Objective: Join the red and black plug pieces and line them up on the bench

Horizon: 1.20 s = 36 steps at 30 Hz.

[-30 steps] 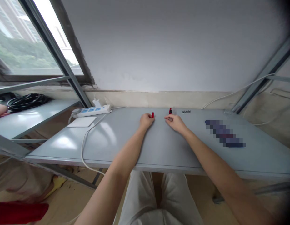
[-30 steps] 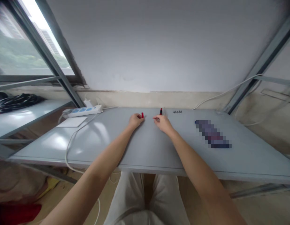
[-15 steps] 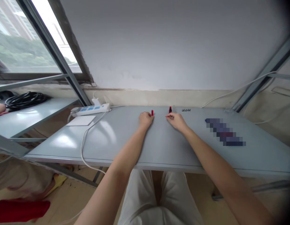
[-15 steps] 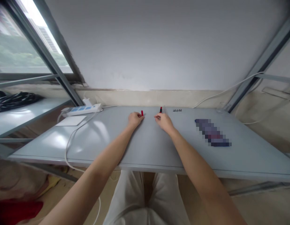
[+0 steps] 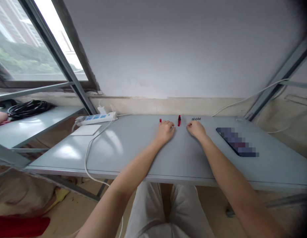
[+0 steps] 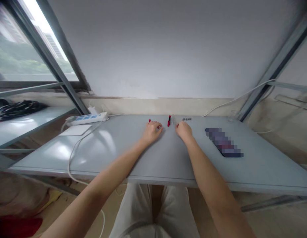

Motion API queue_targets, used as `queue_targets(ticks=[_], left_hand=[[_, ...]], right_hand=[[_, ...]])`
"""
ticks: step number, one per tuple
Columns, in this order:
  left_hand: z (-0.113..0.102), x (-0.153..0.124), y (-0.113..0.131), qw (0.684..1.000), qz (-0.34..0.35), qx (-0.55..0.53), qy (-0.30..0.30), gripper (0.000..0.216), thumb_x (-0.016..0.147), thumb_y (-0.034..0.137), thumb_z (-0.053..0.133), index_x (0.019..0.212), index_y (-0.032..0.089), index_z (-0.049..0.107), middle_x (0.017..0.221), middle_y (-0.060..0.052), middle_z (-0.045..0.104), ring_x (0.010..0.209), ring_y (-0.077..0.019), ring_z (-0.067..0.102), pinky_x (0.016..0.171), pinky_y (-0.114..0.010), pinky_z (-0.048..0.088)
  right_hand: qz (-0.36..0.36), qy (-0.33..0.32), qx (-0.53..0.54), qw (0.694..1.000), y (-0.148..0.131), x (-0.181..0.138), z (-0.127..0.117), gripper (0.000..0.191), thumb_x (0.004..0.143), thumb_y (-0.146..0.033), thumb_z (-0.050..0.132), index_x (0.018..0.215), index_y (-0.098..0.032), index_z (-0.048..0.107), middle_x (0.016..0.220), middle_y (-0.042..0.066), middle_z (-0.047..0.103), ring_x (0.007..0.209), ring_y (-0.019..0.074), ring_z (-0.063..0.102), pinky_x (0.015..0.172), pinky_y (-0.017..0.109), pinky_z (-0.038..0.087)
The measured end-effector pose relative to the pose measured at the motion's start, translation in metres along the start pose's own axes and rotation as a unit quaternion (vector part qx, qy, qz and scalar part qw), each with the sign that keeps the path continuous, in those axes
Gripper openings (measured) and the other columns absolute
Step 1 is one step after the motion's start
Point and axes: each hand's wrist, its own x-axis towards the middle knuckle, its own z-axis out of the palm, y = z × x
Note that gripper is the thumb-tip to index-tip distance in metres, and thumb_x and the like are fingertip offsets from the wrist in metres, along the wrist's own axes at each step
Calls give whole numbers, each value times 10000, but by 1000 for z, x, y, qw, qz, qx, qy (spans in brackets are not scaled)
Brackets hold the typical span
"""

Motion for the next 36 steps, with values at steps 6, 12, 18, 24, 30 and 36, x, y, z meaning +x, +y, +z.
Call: queue_targets(ticks=[6,12,18,24,30,36], left_hand=[[6,5,6,995,13,63,-75,325,827,263,491,1107,120,572,1051,-118,632,990,-221,551,881,-340,402],[13,12,10,987,9,112,-119,521,826,265,468,1311,92,385,1180,-154,568,1079,-255,514,903,-366,396],[21,18,19,985,8,122,-119,636,847,298,447,1414,155,196,1186,-140,545,1075,-261,501,853,-377,404],[30,23,19,985,-2,144,-97,464,874,274,408,1324,160,389,1130,-141,560,1050,-266,510,840,-384,399],[25,31,16,993,-34,91,-64,231,861,219,436,980,136,616,970,-131,628,944,-238,564,807,-354,415],[18,27,4,995,-97,-34,-12,153,813,248,536,843,160,658,889,-100,667,850,-199,590,797,-321,420]], right_hand=[[25,-8,-45,999,4,1,5,195,771,-304,534,819,-192,687,894,102,659,866,233,590,696,311,427],[39,17,-75,996,6,1,13,279,776,-404,555,909,-198,687,1055,116,610,1047,283,501,813,410,400],[42,24,-60,997,5,1,15,297,788,-413,552,946,-196,678,1095,119,592,1074,285,470,837,433,373],[37,22,-47,998,1,2,20,298,797,-416,540,946,-198,678,1090,116,590,1078,281,467,826,427,370],[28,31,-40,998,-2,2,23,298,801,-416,538,946,-197,678,1083,117,592,1071,278,462,831,425,356],[30,35,-37,998,-3,4,25,281,807,-402,528,927,-202,686,1077,117,593,1067,271,462,832,420,354]])
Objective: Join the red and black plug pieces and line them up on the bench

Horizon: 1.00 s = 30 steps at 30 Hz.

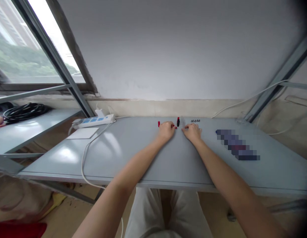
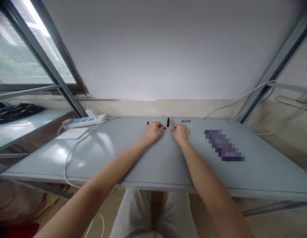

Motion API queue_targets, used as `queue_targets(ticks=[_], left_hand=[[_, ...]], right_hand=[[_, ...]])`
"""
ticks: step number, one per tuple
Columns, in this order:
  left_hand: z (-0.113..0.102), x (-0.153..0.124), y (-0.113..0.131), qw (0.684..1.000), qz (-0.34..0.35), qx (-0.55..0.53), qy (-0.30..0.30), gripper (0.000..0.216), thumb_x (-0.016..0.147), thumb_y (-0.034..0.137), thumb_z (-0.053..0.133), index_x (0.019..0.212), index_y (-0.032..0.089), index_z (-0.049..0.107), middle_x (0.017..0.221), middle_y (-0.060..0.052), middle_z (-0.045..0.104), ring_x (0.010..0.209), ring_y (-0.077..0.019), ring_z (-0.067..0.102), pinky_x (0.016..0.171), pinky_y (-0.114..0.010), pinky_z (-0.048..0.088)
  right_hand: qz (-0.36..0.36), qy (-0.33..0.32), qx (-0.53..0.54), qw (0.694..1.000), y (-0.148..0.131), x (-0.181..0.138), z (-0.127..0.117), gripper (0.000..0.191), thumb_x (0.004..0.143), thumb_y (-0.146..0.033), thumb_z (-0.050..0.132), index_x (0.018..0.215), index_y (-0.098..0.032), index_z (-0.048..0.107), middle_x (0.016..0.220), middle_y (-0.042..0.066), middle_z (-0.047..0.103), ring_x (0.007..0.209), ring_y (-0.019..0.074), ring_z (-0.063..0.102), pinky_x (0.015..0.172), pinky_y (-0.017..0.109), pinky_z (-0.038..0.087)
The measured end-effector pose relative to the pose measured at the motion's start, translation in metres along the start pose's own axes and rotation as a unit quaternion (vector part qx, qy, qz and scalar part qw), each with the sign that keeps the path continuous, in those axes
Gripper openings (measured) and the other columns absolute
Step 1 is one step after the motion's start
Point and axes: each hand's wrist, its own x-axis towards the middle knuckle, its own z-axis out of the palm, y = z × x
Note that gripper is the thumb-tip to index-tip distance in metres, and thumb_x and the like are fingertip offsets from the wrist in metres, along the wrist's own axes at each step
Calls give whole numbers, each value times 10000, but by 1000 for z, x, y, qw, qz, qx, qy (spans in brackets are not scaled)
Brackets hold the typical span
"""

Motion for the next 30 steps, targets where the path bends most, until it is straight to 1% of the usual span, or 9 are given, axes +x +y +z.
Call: queue_targets(ticks=[5,9,12,15,20,30], left_hand=[[0,-11,-17,988,-80,-130,17,141,783,262,582,829,158,664,785,-71,662,726,-148,581,706,-272,437],[-3,-20,-18,973,-123,-194,31,120,766,225,592,811,133,656,754,-65,655,677,-123,561,672,-252,438],[-6,-21,-13,969,-125,-212,39,117,767,215,583,813,133,653,755,-65,658,678,-128,564,673,-260,442],[-7,-21,-11,971,-116,-208,33,111,767,205,578,811,134,652,762,-68,661,703,-139,575,689,-272,448],[-6,-22,-13,971,-127,-199,31,109,772,205,575,811,131,644,767,-70,663,703,-136,575,695,-274,451],[-5,-21,-14,971,-120,-203,34,96,759,195,586,797,123,636,751,-68,654,677,-123,564,678,-260,441]], right_hand=[[-1,7,7,1000,0,2,4,279,809,-401,518,904,-200,687,1056,112,597,1061,274,461,839,435,349],[-2,12,13,1000,0,2,5,283,809,-398,510,902,-194,684,1053,114,593,1065,274,455,843,438,347],[-1,6,11,1000,-1,3,5,281,802,-397,516,898,-194,685,1053,113,592,1060,273,460,839,430,352],[1,5,10,1000,-2,3,5,277,801,-397,512,888,-197,684,1047,106,597,1050,271,468,834,427,353],[-1,8,10,1000,-2,3,5,280,804,-396,502,881,-195,682,1042,104,602,1048,272,469,832,425,350],[-10,-1,10,1000,-2,2,4,246,805,-358,506,887,-202,678,1036,91,610,1038,264,483,818,410,365]])
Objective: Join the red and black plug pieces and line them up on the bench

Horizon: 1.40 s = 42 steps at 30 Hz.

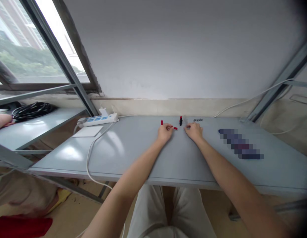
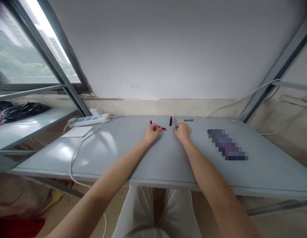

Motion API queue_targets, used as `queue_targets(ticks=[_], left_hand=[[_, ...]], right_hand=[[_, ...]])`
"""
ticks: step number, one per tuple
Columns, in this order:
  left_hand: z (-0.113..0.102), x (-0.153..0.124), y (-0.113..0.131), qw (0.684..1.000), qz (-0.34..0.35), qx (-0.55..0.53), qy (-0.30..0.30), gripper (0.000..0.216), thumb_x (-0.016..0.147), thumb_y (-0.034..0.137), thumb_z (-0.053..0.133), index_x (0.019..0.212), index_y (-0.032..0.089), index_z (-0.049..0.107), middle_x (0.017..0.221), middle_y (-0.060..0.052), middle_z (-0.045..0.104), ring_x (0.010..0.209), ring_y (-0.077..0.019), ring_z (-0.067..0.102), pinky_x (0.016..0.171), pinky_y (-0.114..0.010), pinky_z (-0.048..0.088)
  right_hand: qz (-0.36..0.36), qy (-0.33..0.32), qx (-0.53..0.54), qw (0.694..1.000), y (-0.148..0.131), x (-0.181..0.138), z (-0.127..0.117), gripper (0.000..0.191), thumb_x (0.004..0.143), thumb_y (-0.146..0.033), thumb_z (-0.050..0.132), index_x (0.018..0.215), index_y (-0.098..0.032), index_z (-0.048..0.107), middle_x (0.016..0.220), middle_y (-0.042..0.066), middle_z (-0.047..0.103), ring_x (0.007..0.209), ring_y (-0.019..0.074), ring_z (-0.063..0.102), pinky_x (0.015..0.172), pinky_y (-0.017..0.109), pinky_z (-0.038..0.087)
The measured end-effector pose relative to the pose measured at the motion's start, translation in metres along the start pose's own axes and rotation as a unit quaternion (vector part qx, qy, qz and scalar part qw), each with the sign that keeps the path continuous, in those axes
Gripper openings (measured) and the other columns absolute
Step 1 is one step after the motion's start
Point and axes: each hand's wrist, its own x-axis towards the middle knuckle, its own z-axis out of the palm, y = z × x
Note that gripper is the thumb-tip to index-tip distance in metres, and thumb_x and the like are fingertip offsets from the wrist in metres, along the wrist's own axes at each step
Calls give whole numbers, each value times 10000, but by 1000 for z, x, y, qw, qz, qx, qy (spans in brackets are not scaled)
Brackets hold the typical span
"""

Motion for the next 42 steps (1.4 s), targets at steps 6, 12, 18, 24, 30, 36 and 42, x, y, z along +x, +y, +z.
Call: queue_targets(ticks=[6,12,18,24,30,36,42], left_hand=[[0,2,-3,1000,-6,-7,-9,88,760,194,590,801,128,633,750,-62,655,669,-120,560,687,-266,448],[-1,1,0,1000,-14,-11,-3,67,757,172,592,796,143,638,759,-62,661,686,-128,569,703,-275,455],[-3,-1,4,999,-24,-43,-9,82,766,163,586,815,128,642,761,-68,665,690,-126,578,708,-277,457],[-4,-3,9,994,-39,-96,-23,70,775,159,589,815,130,639,780,-72,673,692,-123,587,699,-269,462],[-3,-4,13,990,-36,-129,-39,77,763,160,607,816,125,651,744,-56,668,672,-114,584,686,-262,463],[-5,-7,18,989,-23,-136,-47,60,753,147,613,795,129,651,760,-59,674,692,-118,591,711,-271,468],[-9,-10,22,991,-5,-126,-39,69,755,169,616,802,131,650,796,-63,676,729,-122,590,742,-277,464]], right_hand=[[-36,-7,8,999,-3,-5,-9,238,804,-327,513,946,-223,673,1018,67,644,1022,243,508,808,376,371],[-68,-27,-8,997,-12,-11,-20,238,809,-269,508,969,-248,683,911,51,680,954,227,553,824,370,341],[-96,-41,-31,994,-15,-15,-24,232,822,-242,492,945,-229,689,905,72,681,961,230,552,846,383,318],[-102,-40,-50,993,-16,-15,-24,228,811,-225,487,926,-220,685,917,74,680,951,237,561,835,388,314],[-97,-42,-62,992,-16,-15,-24,233,802,-221,495,946,-216,678,923,79,679,945,232,567,823,370,317],[-111,-33,-91,989,-20,-19,-29,233,810,-192,470,914,-172,677,908,115,675,934,248,568,819,377,316],[-102,-48,-106,988,-26,-23,-32,252,821,-184,441,934,-154,664,918,130,668,920,250,577,813,374,327]])
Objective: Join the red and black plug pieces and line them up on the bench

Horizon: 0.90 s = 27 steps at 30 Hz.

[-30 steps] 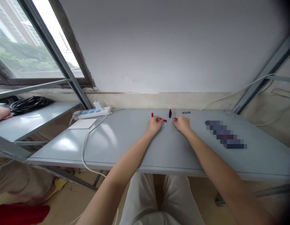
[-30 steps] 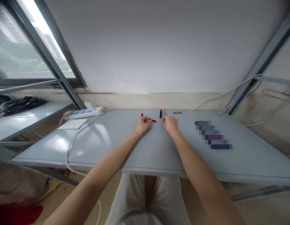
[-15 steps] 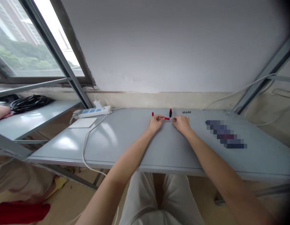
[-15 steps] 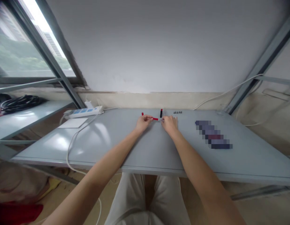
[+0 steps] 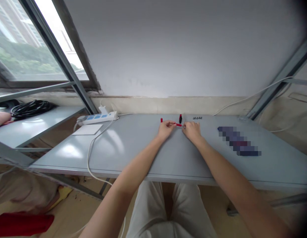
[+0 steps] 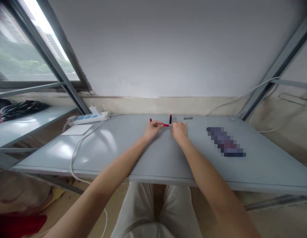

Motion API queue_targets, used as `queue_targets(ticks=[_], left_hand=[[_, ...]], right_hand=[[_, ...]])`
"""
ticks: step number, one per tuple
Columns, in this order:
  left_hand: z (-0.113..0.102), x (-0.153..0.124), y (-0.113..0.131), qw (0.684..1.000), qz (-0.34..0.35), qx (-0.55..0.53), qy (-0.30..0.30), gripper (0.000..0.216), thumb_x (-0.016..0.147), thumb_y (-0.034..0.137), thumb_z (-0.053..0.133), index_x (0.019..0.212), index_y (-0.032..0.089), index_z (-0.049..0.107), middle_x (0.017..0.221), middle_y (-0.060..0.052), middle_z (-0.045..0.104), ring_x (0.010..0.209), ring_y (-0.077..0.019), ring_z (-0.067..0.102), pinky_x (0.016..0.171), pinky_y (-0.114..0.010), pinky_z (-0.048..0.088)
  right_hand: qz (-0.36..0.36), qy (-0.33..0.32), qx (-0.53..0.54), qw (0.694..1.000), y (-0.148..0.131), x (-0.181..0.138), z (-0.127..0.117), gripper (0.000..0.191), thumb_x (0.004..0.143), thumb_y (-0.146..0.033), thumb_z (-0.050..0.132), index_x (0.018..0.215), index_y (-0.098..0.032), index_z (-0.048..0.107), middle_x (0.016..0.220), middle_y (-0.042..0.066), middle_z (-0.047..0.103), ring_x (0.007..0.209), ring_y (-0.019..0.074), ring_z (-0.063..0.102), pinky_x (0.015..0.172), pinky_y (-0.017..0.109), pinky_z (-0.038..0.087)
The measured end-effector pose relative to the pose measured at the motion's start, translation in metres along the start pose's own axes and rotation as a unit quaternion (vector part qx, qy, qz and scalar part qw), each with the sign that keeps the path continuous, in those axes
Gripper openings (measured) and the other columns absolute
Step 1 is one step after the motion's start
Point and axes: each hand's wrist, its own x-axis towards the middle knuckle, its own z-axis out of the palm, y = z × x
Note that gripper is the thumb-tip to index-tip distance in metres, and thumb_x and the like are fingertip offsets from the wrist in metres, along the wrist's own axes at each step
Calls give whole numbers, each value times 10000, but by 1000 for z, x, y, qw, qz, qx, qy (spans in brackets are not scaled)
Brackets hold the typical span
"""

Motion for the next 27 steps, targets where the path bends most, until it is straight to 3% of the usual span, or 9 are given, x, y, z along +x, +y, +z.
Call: queue_targets(ticks=[12,22,27], left_hand=[[2,8,-14,999,24,22,33,75,751,160,603,805,119,633,752,-63,655,681,-113,565,706,-258,453],[3,11,-20,999,-26,-29,20,105,757,128,593,849,94,630,753,-78,655,665,-113,586,723,-271,459],[0,8,-18,998,-41,-39,11,99,770,125,582,856,98,624,806,-99,674,694,-114,600,752,-271,467]], right_hand=[[-20,40,-38,998,-6,-4,-3,231,815,-169,451,925,-140,652,936,134,654,901,243,562,790,375,306],[-78,111,41,990,-15,-5,2,228,847,-213,446,950,-175,645,953,108,637,906,229,540,744,344,295],[-93,117,50,987,-14,-6,0,222,847,-222,459,957,-181,648,934,105,641,902,230,547,757,347,295]])
